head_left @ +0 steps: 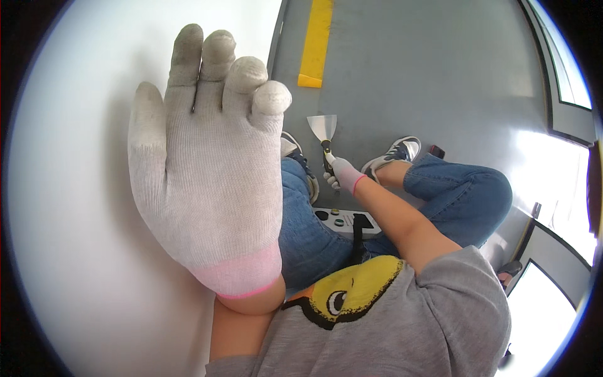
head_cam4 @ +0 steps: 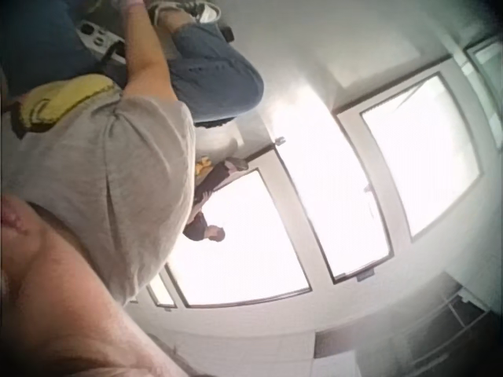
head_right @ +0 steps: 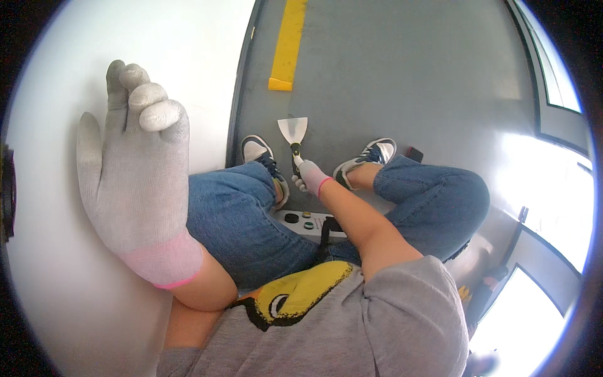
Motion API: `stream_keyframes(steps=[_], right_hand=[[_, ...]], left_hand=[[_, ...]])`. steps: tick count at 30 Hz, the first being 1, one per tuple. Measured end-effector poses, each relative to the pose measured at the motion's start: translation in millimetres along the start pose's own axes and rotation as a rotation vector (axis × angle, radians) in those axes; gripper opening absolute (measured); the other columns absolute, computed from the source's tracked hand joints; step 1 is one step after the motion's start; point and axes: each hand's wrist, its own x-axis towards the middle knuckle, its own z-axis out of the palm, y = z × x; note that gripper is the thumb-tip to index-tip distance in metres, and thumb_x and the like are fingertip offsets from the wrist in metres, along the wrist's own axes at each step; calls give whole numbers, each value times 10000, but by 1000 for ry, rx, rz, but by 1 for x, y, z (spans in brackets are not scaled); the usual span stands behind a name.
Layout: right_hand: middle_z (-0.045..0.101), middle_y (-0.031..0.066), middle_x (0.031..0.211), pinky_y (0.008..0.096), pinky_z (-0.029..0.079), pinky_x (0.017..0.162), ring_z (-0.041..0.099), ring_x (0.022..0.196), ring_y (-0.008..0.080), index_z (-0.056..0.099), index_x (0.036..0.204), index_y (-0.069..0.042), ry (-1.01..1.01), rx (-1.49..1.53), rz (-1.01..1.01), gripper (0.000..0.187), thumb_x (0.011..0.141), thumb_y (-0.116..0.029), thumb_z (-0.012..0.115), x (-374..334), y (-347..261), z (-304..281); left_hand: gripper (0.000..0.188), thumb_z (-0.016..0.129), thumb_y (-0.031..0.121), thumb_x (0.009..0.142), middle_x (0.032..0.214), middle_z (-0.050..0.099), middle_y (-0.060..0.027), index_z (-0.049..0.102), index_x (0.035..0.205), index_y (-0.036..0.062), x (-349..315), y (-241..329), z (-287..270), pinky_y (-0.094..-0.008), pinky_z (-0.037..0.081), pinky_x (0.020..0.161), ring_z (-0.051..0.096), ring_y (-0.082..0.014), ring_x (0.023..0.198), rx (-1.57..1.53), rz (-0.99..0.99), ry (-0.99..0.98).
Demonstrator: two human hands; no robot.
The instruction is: Scraping a yellow marking or tape from the floor using a scraper tool.
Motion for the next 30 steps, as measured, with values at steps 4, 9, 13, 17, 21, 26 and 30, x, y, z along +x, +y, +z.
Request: stream_keyframes(steps=[4,9,13,17,21,26,30], right_hand=[[420,24,544,238,213,317,284,356,88,382,807,-144,77,-1,9,374,865,-513,374,15,-30,29],[422,44,549,269,234,316,319,347,117,384,818,-139,49,30,105,382,855,-518,357,39,-103,60],[408,41,526,277,229,322,313,351,119,401,804,-125,88,116,8,416,851,-535,347,29,-90,78],[400,39,509,272,221,314,306,344,116,416,793,-118,81,-3,48,436,846,-547,350,22,-62,65],[391,29,489,268,210,296,286,322,105,421,800,-137,153,-68,95,396,858,-523,359,12,-38,72],[359,9,486,267,203,309,285,331,109,392,773,-136,151,105,161,407,844,-536,387,39,-99,70],[366,7,495,264,207,313,294,339,107,385,767,-129,11,95,137,414,848,-535,380,35,-110,90]], left_hand=[[487,238,302,933,1097,430,-197,338,1194,-97,1,2,0,-354,346,784,408,-243,913,22,4,2],[500,221,311,936,1097,427,-196,339,1193,-101,3,-4,1,-351,345,784,404,-241,913,37,2,60],[516,210,324,935,1100,426,-195,335,1195,-104,0,0,-2,-342,344,786,400,-238,907,65,40,22],[516,215,320,935,1112,418,-191,318,1208,-106,-3,0,0,-339,342,785,392,-233,910,28,-6,7],[517,218,317,935,1110,419,-190,313,1216,-107,-4,-2,0,-339,340,784,388,-231,913,45,7,4],[514,225,313,932,1118,426,-196,317,1219,-103,0,-3,4,-342,339,788,391,-234,916,47,21,44],[511,232,315,931,1124,423,-202,323,1214,-102,-1,-1,3,-345,340,788,395,-240,919,36,33,78]])
